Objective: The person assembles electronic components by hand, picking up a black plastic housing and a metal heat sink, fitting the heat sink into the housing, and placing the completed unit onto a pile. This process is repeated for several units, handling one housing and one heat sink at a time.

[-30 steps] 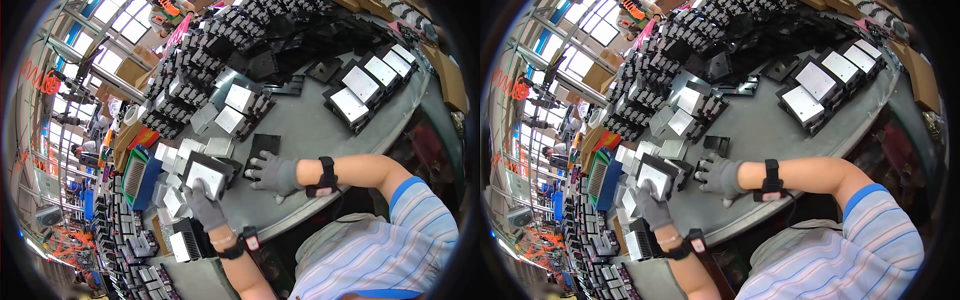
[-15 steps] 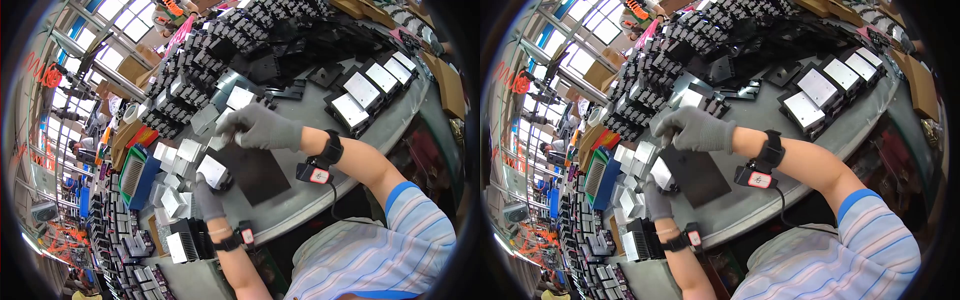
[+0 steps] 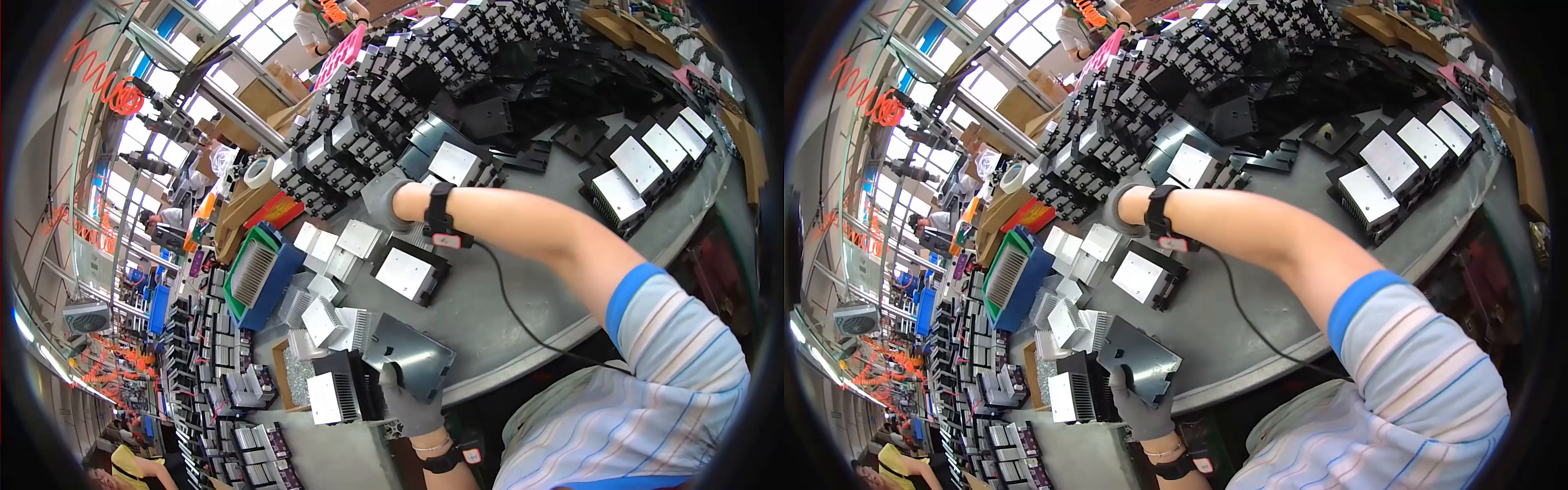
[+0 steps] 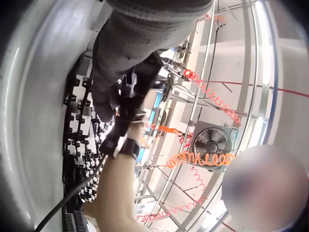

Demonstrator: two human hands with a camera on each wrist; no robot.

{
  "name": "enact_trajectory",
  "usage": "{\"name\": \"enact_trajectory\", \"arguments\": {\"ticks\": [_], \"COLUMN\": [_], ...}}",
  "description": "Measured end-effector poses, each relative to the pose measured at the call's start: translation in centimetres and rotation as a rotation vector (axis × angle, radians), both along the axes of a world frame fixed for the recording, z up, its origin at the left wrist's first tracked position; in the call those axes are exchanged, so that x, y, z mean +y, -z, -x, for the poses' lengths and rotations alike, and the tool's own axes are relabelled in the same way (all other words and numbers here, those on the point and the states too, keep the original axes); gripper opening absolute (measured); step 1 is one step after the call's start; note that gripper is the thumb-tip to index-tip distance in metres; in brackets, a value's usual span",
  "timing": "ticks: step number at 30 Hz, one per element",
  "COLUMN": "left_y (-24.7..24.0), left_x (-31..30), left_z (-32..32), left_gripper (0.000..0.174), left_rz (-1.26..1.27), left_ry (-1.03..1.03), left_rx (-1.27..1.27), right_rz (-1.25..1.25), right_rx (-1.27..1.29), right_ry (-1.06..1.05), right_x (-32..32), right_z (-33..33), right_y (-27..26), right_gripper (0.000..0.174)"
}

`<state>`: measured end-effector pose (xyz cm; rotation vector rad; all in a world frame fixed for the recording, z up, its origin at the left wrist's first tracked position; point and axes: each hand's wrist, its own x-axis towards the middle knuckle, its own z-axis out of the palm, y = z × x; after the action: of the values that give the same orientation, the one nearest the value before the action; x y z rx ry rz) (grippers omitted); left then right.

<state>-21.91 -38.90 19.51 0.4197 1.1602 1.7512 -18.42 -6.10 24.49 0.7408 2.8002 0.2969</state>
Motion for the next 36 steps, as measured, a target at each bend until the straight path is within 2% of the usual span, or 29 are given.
{"name": "enact_trajectory", "arguments": {"ticks": [1,3,4,6,7,9,10,13,15,17,18,21,24,28,30,31,33,34,35,36], "left_y": [0.7,1.7,1.9,2.5,2.4,2.0,1.9,1.6,2.0,2.2,2.2,1.9,1.5,0.9,0.9,0.7,-0.1,-0.4,-0.6,-0.9], "left_x": [0.2,0.7,1.1,1.7,2.2,3.7,4.1,4.4,4.0,3.7,3.9,4.2,4.4,4.1,3.7,3.8,4.2,4.5,5.0,5.7], "left_z": [0.5,0.8,1.1,1.1,1.0,0.7,0.6,0.4,0.5,0.5,0.3,0.2,0.1,0.3,0.9,1.1,1.3,1.4,1.2,1.1], "left_gripper": [0.046,0.045,0.045,0.046,0.046,0.052,0.052,0.056,0.062,0.064,0.066,0.071,0.071,0.069,0.068,0.068,0.065,0.064,0.064,0.062], "left_rz": [-0.104,-0.112,-0.115,0.088,0.088,-0.044,-0.05,-0.145,-0.224,-0.235,-0.247,-0.244,-0.214,-0.135,-0.201,-0.197,-0.182,-0.173,-0.162,-0.126], "left_ry": [0.089,-0.015,-0.01,-0.011,-0.006,0.095,0.098,0.207,0.276,0.276,0.276,0.322,0.308,0.213,0.211,0.212,0.166,0.153,0.174,0.145], "left_rx": [-0.114,-0.373,-0.375,-0.055,-0.059,-0.352,-0.352,-0.45,-0.573,-0.571,-0.572,-0.513,-0.485,-0.434,-0.386,-0.391,-0.284,-0.229,-0.234,-0.175], "right_rz": [0.009,0.084,0.081,0.139,0.14,0.106,0.1,-0.236,-0.283,-0.149,-0.159,-0.082,-0.163,-0.2,-0.379,-0.376,0.69,1.023,1.321,1.444], "right_rx": [-0.214,-0.339,-0.341,-0.343,-0.347,-0.319,-0.32,-0.028,-0.095,-0.045,-0.046,0.206,0.393,0.326,0.612,0.607,0.701,1.083,0.976,1.01], "right_ry": [0.057,0.028,0.033,-0.057,-0.051,-0.112,-0.109,-0.125,-0.079,0.009,0.018,0.011,-0.077,0.037,0.114,0.117,0.467,0.289,0.669,0.659], "right_x": [0.1,-0.5,-0.4,-0.6,-0.7,-0.7,-0.5,-0.4,-1.6,-2.4,-2.4,-2.7,-3.8,-4.4,-5.0,-4.7,-4.4,-6.0,-6.9,-8.4], "right_z": [-0.1,-0.2,-0.4,-1.2,-1.5,-2.0,-2.0,-1.9,-2.3,-3.2,-3.6,-4.7,-5.2,-5.6,-7.3,-8.4,-10.7,-12.4,-13.2,-14.6], "right_y": [0.0,0.8,1.1,1.4,1.5,1.3,1.5,3.2,2.1,1.1,1.0,1.3,1.1,-1.1,-2.8,-3.8,-5.1,-4.5,-4.0,-3.8], "right_gripper": [0.05,0.075,0.075,0.092,0.092,0.088,0.088,0.082,0.083,0.081,0.081,0.079,0.072,0.071,0.061,0.061,0.055,0.061,0.063,0.064]}}
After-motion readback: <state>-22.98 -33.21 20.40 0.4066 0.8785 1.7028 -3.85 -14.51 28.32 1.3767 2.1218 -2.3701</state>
